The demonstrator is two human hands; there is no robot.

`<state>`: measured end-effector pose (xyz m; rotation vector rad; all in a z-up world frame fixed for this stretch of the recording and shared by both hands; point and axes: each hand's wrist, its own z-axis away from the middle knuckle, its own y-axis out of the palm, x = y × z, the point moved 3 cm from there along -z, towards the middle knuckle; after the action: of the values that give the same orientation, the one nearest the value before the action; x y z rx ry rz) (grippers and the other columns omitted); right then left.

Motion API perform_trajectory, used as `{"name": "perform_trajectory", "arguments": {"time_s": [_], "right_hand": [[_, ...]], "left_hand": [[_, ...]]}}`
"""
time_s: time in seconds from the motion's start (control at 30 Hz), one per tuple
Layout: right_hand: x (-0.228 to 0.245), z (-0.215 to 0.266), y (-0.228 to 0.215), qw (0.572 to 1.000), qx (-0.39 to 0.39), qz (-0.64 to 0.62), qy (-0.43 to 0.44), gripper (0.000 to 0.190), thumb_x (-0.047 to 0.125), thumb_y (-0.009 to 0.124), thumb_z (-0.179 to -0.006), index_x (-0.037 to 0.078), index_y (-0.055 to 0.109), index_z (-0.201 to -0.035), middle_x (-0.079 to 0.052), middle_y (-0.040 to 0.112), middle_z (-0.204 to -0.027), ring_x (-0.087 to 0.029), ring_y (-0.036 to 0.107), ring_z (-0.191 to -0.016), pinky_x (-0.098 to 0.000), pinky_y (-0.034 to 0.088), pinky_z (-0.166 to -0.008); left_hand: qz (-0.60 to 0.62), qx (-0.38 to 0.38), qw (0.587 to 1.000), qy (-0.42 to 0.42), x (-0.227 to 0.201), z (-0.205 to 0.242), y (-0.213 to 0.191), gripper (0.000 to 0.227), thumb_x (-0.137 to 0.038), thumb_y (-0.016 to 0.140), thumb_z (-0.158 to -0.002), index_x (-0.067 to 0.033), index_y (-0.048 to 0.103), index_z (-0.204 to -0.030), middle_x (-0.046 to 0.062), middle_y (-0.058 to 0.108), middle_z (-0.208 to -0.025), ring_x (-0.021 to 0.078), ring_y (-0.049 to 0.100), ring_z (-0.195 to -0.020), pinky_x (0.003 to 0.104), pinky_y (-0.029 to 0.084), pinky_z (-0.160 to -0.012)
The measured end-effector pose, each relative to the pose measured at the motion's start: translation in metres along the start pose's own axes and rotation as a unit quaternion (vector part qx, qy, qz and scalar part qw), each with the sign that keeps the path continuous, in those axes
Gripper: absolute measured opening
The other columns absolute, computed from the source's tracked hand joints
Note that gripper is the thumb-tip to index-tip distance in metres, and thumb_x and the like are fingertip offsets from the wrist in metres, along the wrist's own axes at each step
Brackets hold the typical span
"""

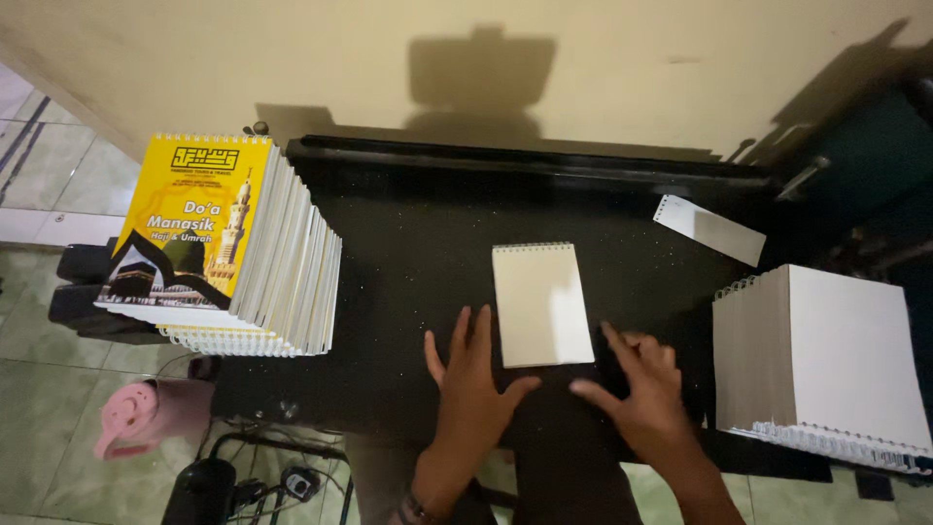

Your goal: The person places a stack of white paper sheets onto a binding machine, presses the handle to secure the spiral binding, and then flips the finished notebook to reveal a yellow cover. They repeat this process for multiple notebooks, stacking the completed items on the table.

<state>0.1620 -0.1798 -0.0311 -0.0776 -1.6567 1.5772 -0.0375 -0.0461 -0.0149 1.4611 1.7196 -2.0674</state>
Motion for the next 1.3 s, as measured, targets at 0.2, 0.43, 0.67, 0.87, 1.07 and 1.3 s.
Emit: {"name": "perform_trajectory", "arguments": {"time_s": [0.2, 0.43, 0.67, 0.87, 1.07, 1.3], "right_hand": [[0.025, -0.04, -0.005, 0.998, 0.008, 0.046, -0.03, 0.087, 0.057, 0.075, -0.084, 0.023, 0.045, -0.158, -0.012, 0.055, -0.13, -0.033, 0.047, -0.123, -0.0473, 0.037, -0.103], [0.027, -0.11, -0.021, 0.996, -0.072, -0.056, -0.018, 0.074, 0.047, 0.079, -0.089, 0.01, 0.058, -0.149, -0.015, 0.059, -0.119, -0.033, 0.051, -0.116, -0.0488, 0.038, -0.1], [0.021, -0.111, -0.014, 0.994, -0.092, -0.029, -0.045, 0.071, 0.049, 0.078, -0.088, 0.014, 0.061, -0.148, -0.012, 0.057, -0.117, -0.033, 0.051, -0.114, -0.0469, 0.038, -0.097], [0.013, -0.118, -0.006, 0.998, -0.056, 0.004, -0.019, 0.074, 0.049, 0.076, -0.089, 0.022, 0.054, -0.154, -0.01, 0.058, -0.118, -0.031, 0.053, -0.116, -0.046, 0.037, -0.098], [0.018, -0.116, -0.008, 0.997, -0.072, 0.015, -0.027, 0.071, 0.05, 0.075, -0.089, 0.026, 0.056, -0.153, -0.01, 0.06, -0.12, -0.032, 0.054, -0.119, -0.0475, 0.037, -0.099], [0.01, -0.093, -0.02, 0.991, -0.121, -0.028, -0.043, 0.048, 0.056, 0.056, -0.103, 0.019, 0.073, -0.128, -0.014, 0.064, -0.11, -0.039, 0.059, -0.113, -0.0605, 0.042, -0.099]], "left_hand": [[-0.001, 0.03, 0.996, 0.081, -0.019, -0.047, -0.013, 0.088, -0.024, 0.079, -0.088, 0.0045, 0.031, -0.156, 0.027, 0.047, -0.152, 0.0385, 0.037, -0.149, 0.063, -0.004, -0.124], [0.008, -0.027, 0.99, 0.139, -0.005, -0.133, 0.01, 0.088, -0.025, 0.082, -0.086, 0.0054, 0.036, -0.154, 0.032, 0.055, -0.144, 0.0416, 0.051, -0.141, 0.066, 0.0, -0.125], [-0.024, 0.032, 0.996, 0.076, -0.022, -0.125, -0.004, 0.075, -0.03, 0.073, -0.095, 0.0022, 0.04, -0.153, 0.029, 0.058, -0.142, 0.0368, 0.052, -0.142, 0.06, 0.006, -0.128], [-0.001, 0.053, 0.996, 0.065, -0.02, -0.132, -0.005, 0.074, -0.024, 0.077, -0.093, 0.0042, 0.042, -0.151, 0.03, 0.058, -0.14, 0.0365, 0.051, -0.142, 0.061, 0.004, -0.126], [0.002, 0.038, 0.996, 0.083, -0.013, -0.132, -0.001, 0.075, -0.022, 0.076, -0.093, 0.005, 0.039, -0.153, 0.031, 0.057, -0.142, 0.0384, 0.051, -0.141, 0.064, 0.005, -0.126], [0.076, -0.049, 0.995, 0.04, -0.018, -0.094, -0.014, 0.063, -0.047, 0.068, -0.097, -0.0001, 0.056, -0.137, 0.021, 0.068, -0.123, 0.0349, 0.06, -0.13, 0.064, 0.007, -0.123]]}}
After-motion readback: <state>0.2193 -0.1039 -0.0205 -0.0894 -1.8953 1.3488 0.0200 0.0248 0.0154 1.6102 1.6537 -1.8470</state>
